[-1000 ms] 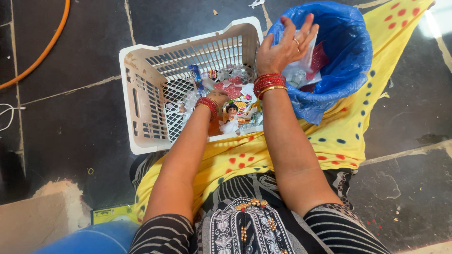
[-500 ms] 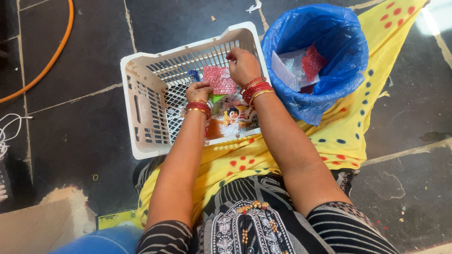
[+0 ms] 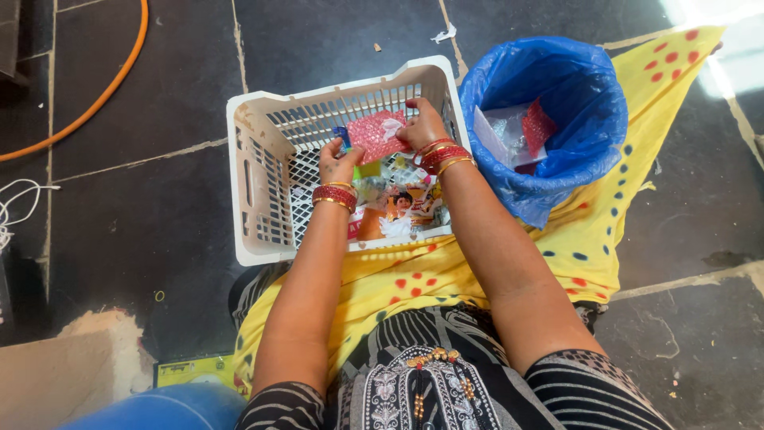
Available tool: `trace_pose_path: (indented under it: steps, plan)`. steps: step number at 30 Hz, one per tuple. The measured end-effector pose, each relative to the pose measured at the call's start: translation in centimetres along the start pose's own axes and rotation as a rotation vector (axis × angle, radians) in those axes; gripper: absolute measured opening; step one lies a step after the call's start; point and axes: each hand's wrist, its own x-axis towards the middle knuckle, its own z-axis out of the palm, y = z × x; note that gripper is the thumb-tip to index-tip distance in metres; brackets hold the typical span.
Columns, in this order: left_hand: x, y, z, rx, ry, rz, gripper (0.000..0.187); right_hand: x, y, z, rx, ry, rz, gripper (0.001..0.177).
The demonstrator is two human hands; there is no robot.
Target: The person sits on the floor and sorts plastic waste from a white basket into a blue bag. They pick up various plastic items, including bubble wrap and small packets, and place them into the bag.
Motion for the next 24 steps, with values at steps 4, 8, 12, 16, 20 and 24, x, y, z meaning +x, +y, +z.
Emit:
trace_pose_path:
  steps: [4, 8, 12, 16, 20, 24]
  plan:
    - [-0.2, -0.4, -0.5, -0.14, -0.088, -0.197, 0.032, -0.1, -0.1, -0.2, 0.028, -0.091, 0.071, 0.071]
    - [-0.3, -0.6, 0.0, -0.319, -0.214, -0.237, 0.02, 0.0, 0.2, -0.1, -0.322, -0.094, -0.101, 0.083]
    - [-0.8, 0.1, 0.4, -0.222, -0.129, -0.167, 0.012, 0.1, 0.6, 0.4, -0.395, 0.213, -0.144, 0.079]
    - [-1.7, 0.9, 0.2, 0.283, 0.07, 0.385, 0.013, 0.4, 0.9, 0.1, -0.4, 0.275, -0.169, 0.063]
    - [-1.2, 0.7, 0.5, 0.139, 0.082, 0.339, 0.016, 1.0, 1.9, 0.0, -0.411, 0.047, -0.124, 0.065]
    - [-0.4, -0.2, 0.3, 0.014, 0.039, 0.3, 0.016, 1.6, 2.5, 0.1, -0.267, -0.114, -0.193, 0.058]
